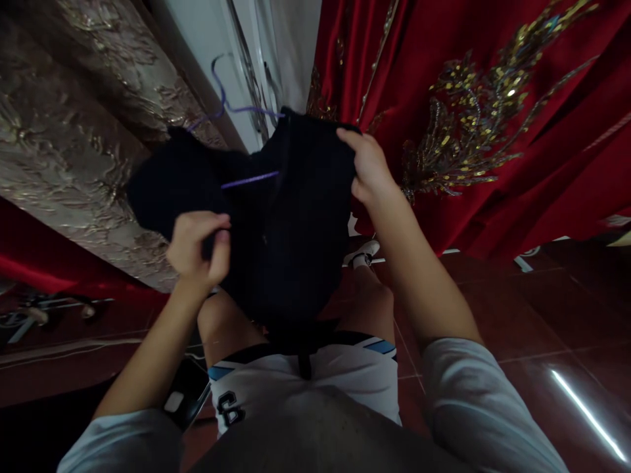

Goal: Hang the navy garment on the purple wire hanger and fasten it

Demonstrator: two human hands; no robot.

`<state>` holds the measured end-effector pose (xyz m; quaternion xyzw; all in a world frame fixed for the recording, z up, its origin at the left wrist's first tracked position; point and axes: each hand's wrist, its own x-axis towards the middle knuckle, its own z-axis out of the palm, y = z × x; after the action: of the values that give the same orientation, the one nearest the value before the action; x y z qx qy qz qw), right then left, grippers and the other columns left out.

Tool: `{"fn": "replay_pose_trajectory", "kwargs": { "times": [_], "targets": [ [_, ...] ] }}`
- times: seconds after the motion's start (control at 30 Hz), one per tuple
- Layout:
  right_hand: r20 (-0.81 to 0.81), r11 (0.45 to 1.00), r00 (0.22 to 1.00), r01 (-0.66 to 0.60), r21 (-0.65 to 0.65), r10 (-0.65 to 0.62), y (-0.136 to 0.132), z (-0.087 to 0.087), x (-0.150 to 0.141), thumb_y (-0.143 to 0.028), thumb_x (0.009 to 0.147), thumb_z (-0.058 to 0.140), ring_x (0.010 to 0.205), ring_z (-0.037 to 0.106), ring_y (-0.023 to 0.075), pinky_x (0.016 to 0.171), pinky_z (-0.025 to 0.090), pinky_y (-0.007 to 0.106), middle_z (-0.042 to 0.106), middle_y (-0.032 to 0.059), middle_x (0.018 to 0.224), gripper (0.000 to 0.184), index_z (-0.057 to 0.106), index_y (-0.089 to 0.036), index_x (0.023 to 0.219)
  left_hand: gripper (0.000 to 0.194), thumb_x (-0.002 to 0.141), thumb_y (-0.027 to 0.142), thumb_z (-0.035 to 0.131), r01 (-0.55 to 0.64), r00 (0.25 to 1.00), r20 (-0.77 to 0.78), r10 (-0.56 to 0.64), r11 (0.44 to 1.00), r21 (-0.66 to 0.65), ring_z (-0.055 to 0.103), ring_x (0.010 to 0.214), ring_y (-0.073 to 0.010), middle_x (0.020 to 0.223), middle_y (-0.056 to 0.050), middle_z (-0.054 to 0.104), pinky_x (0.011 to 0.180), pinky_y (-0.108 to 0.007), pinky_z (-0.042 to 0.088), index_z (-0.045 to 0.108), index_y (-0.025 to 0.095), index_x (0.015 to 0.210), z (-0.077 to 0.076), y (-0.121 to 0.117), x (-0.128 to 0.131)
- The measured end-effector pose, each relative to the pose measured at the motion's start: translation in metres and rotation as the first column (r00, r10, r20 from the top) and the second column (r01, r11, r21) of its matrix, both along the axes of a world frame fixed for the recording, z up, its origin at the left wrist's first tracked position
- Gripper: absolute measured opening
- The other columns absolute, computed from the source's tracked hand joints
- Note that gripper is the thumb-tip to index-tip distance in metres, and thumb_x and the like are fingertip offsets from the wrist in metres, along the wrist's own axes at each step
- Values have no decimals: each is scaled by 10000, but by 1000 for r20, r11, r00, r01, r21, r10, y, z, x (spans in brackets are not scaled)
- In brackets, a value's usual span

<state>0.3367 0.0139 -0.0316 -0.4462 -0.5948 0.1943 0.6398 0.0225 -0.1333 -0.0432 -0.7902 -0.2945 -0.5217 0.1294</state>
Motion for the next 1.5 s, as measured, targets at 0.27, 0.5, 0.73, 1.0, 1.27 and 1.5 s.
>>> {"fn": "replay_pose_trajectory", "kwargs": {
  "times": [0.27,0.5,0.73,1.0,1.27,1.5],
  "targets": [
    [-208,981,971,-148,-124,121,-58,-25,40,-677,830,639,1075,680,324,896,568,544,745,76,929,425,648,-262,923,658,990,198,469,-207,946,-322,16,796,-569,710,882,-209,1216,-84,686,713,-315,574,293,308,1614,-60,7,27],
    [-231,978,952,208,17,-199,-96,-36,13,-413,871,691,1124,625,298,1034,486,494,678,46,1180,220,608,-298,1038,123,1004,320,573,-68,998,-57,42,773,-631,713,855,-232,968,-63,730,802,-380,580,641,249,1077,-94,-1,38],
    [-224,943,975,-86,-322,12,-180,-113,-77,-538,974,526,746,622,210,719,511,371,612,28,773,342,598,-242,819,53,973,320,647,113,924,356,141,788,-605,702,800,-194,886,-26,698,792,-385,593,632,273,991,-113,-35,76],
    [-307,826,915,-376,-419,260,-187,-127,-102,-532,950,597,588,487,142,568,400,304,517,-8,614,428,523,-222,666,280,982,311,637,271,743,635,214,770,-578,641,737,-146,870,-17,620,728,-324,577,521,248,1228,-120,-51,105],
    [-405,770,881,-431,-471,245,-197,-134,-108,-432,957,602,480,467,114,509,372,268,517,-30,529,300,620,-225,740,400,954,187,601,429,682,712,164,699,-572,700,950,-157,1011,-44,693,895,-311,557,521,243,1342,-163,-45,99],
    [-345,777,873,-472,-417,345,-146,-59,-102,-246,922,618,436,477,63,436,339,174,574,-31,500,179,690,-157,784,88,941,226,644,265,770,617,161,799,-540,629,817,-156,843,-36,621,762,-284,522,635,172,872,-166,-19,100]
  ]
}}
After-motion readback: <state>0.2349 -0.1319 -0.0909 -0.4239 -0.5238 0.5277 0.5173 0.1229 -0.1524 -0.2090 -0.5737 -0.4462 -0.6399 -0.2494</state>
